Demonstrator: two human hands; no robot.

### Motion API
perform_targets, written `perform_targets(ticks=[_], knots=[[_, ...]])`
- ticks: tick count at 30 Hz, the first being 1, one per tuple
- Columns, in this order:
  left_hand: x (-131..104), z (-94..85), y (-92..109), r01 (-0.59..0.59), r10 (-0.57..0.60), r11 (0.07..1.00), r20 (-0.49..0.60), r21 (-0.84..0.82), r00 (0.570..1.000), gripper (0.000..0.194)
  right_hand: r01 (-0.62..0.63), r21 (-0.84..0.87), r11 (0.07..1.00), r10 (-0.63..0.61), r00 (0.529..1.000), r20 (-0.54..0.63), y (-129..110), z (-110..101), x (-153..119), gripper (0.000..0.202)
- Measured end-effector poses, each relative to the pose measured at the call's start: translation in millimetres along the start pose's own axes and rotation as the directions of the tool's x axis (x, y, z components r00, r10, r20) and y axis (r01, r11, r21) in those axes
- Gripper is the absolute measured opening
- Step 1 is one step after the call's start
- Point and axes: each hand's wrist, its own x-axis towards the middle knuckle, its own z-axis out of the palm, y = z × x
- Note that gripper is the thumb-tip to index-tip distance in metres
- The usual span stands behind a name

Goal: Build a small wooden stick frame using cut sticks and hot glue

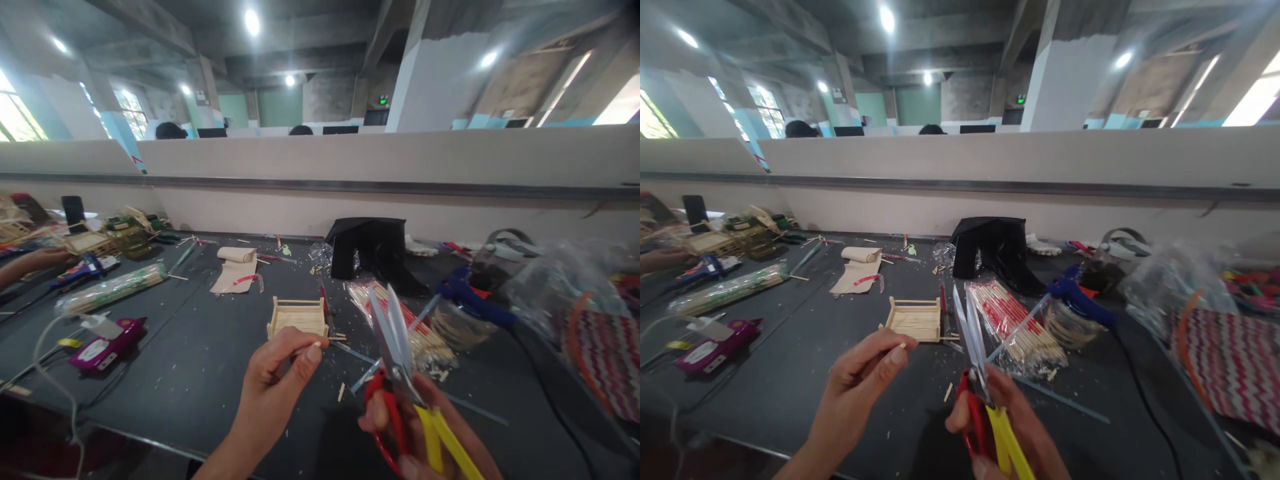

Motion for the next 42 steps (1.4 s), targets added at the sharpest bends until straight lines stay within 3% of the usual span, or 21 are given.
perform_targets(ticks=[3,7,11,17,24,38,42], knots=[[-1.7,-0.9,1.6,-0.030,0.029,0.999,0.034,0.014,0.999,0.012,0.171,-0.323,0.931,-0.181,0.983,0.000,-13.8,1.0,19.3,0.051],[-6.1,-2.0,-0.6,-0.020,0.021,1.000,0.084,-0.015,0.996,0.013,0.302,-0.629,0.716,-0.277,0.951,0.140,-25.4,-1.6,35.9,0.054],[-8.5,-3.4,-6.2,-0.025,0.035,0.996,0.113,-0.080,0.993,0.012,0.381,-0.700,0.604,-0.289,0.923,0.254,-29.0,-1.2,41.2,0.056],[-9.1,0.5,-12.6,-0.096,0.112,0.970,0.062,-0.221,0.992,0.013,0.413,-0.760,0.502,-0.315,0.906,0.284,-29.2,-2.3,41.4,0.061],[-10.3,5.6,-12.9,-0.127,0.150,0.956,0.068,-0.265,0.986,0.017,0.404,-0.798,0.447,-0.279,0.911,0.305,-30.3,-3.5,40.5,0.058],[-13.5,2.5,-16.1,-0.068,0.074,0.975,0.021,-0.212,0.997,0.009,0.362,-0.811,0.460,-0.171,0.932,0.319,-37.3,-5.1,39.1,0.060],[-12.1,1.6,-16.0,-0.060,0.074,0.977,0.062,-0.204,0.995,0.008,0.340,-0.819,0.462,-0.142,0.940,0.310,-36.9,-6.6,38.4,0.061]])
